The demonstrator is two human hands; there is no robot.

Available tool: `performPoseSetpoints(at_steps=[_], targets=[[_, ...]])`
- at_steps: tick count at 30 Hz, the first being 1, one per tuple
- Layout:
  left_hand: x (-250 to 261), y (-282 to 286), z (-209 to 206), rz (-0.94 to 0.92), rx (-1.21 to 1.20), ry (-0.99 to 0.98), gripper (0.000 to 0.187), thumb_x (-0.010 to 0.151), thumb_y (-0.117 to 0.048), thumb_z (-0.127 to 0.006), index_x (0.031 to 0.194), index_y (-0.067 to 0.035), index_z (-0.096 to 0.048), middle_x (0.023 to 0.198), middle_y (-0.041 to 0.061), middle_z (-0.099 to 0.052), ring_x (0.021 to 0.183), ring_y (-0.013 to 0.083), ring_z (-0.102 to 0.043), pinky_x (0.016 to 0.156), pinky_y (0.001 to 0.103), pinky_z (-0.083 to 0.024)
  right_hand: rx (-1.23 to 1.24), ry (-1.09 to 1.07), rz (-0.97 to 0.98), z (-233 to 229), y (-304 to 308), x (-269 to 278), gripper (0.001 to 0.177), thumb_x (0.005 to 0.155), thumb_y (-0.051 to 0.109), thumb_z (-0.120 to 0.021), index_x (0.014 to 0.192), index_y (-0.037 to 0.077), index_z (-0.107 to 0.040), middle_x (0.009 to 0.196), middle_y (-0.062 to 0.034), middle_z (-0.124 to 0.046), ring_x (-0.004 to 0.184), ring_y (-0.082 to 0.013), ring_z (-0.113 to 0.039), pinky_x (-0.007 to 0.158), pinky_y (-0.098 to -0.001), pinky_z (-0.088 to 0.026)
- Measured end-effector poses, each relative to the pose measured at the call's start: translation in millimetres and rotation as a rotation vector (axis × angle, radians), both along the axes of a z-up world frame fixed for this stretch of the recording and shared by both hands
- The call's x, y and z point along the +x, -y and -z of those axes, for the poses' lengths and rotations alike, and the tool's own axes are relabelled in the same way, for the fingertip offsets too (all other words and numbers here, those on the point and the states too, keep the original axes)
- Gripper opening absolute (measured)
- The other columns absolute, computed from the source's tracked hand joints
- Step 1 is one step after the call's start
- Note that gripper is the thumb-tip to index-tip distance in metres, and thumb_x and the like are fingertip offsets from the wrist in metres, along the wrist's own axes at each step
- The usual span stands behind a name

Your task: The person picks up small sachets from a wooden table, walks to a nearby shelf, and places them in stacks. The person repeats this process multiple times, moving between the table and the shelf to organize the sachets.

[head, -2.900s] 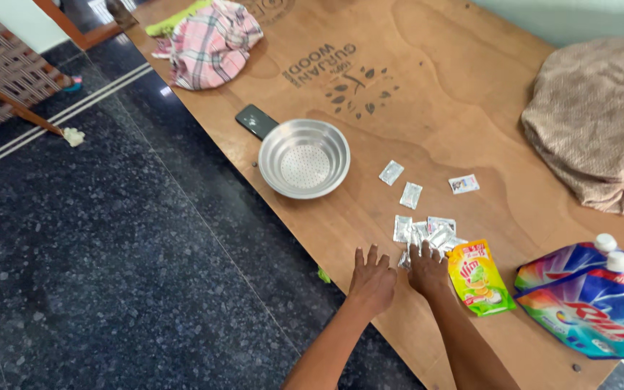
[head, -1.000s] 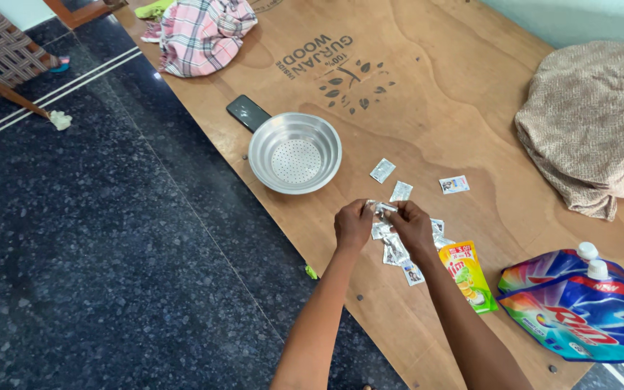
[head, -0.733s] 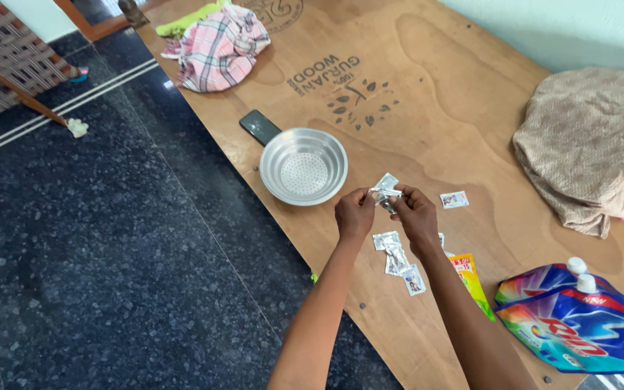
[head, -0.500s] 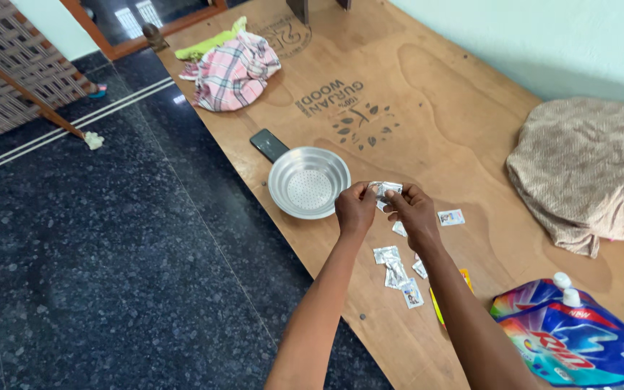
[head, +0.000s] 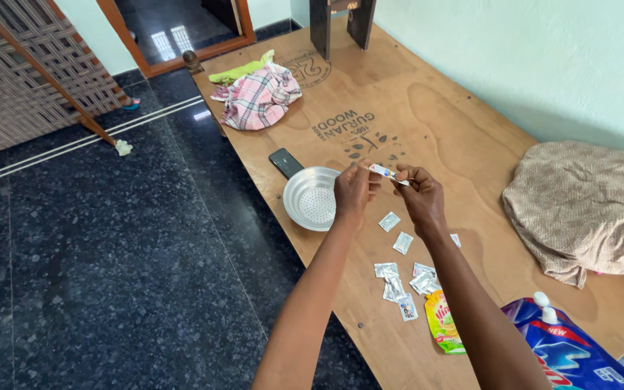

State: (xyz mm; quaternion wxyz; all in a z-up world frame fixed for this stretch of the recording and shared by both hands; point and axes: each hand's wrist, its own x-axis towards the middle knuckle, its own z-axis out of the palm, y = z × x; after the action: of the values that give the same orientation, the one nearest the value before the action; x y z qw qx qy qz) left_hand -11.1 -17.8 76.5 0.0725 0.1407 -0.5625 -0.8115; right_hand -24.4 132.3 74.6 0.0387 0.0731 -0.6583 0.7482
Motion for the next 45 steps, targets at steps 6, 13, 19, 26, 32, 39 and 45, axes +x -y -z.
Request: performPoseSetpoints(at_steps=[6,13,19,26,32,39,45], targets=[[5.9,4.6,-42.0,-0.05,-0.047,-0.107,0.03,0.094,-0.011,-0.06,0.122,-0.004,-0.068,0.093,0.003,-0.072,0.069,0.009,-0.065,0.055,0.025,-0.05,0.132,-0.099,-0.081,-24.4,1.6,5.7,0.018,0.091,-0.009,-0.058,0.095,0.002,-0.072,0.119,-0.0044,-0.071,0.086,-0.0057,-0.058,0.077,-0.0251,-0.052],[3.1,21.6,-53.0,-0.152,-0.176,-0.23,0.035,0.091,0.001,-0.06,0.124,0.002,-0.07,0.1,0.008,-0.074,0.073,0.0072,-0.065,0.06,0.023,-0.053,-0.011,0.047,-0.165,-66.1,3.4,19.2,0.018,0.097,0.005,-0.055,0.108,0.001,-0.068,0.104,-0.0052,-0.072,0.088,-0.0112,-0.068,0.078,-0.0286,-0.059],[15.9,16.5,-77.0,-0.178,-0.161,-0.242,0.032,0.089,0.001,-0.062,0.12,0.004,-0.069,0.097,0.01,-0.076,0.076,0.0109,-0.072,0.064,0.027,-0.061,0.027,-0.041,-0.162,-87.2,12.1,26.2,0.023,0.097,0.006,-0.067,0.118,0.001,-0.058,0.101,-0.0095,-0.072,0.084,-0.0146,-0.072,0.069,-0.0279,-0.058],[18.3,9.7,-83.7,-0.245,-0.43,-0.258,0.035,0.087,-0.001,-0.068,0.121,0.004,-0.068,0.096,0.013,-0.08,0.081,0.0125,-0.073,0.072,0.027,-0.057,-0.016,-0.109,-0.111,-103.2,8.1,42.8,0.042,0.094,0.003,-0.066,0.134,0.002,-0.053,0.099,-0.0092,-0.073,0.083,-0.0142,-0.073,0.067,-0.0259,-0.058],[27.1,8.2,-100.2,-0.177,-0.356,-0.139,0.024,0.084,-0.003,-0.067,0.106,0.002,-0.075,0.095,0.01,-0.078,0.077,0.0114,-0.072,0.067,0.03,-0.059,0.025,-0.107,-0.11,-108.0,-2.8,47.4,0.039,0.095,0.005,-0.067,0.133,-0.002,-0.059,0.103,-0.0082,-0.074,0.084,-0.0124,-0.073,0.069,-0.0247,-0.059],[54.4,9.1,-132.0,-0.203,-0.656,-0.178,0.012,0.082,-0.005,-0.069,0.09,-0.002,-0.076,0.08,0.01,-0.078,0.071,0.0176,-0.075,0.068,0.033,-0.058,0.181,-0.144,-0.11,-118.3,-4.5,51.5,0.026,0.093,0.009,-0.072,0.116,-0.003,-0.067,0.095,-0.0062,-0.073,0.076,-0.0072,-0.065,0.064,-0.0251,-0.054],[66.1,16.1,-145.3,-0.266,-0.868,-0.256,0.011,0.083,-0.008,-0.069,0.09,-0.005,-0.076,0.08,0.011,-0.076,0.073,0.0232,-0.074,0.071,0.036,-0.056,0.306,-0.086,-0.13,-137.2,8.2,63.3,0.02,0.094,0.015,-0.075,0.103,-0.003,-0.075,0.083,-0.0038,-0.072,0.069,-0.0075,-0.056,0.06,-0.0253,-0.043]])
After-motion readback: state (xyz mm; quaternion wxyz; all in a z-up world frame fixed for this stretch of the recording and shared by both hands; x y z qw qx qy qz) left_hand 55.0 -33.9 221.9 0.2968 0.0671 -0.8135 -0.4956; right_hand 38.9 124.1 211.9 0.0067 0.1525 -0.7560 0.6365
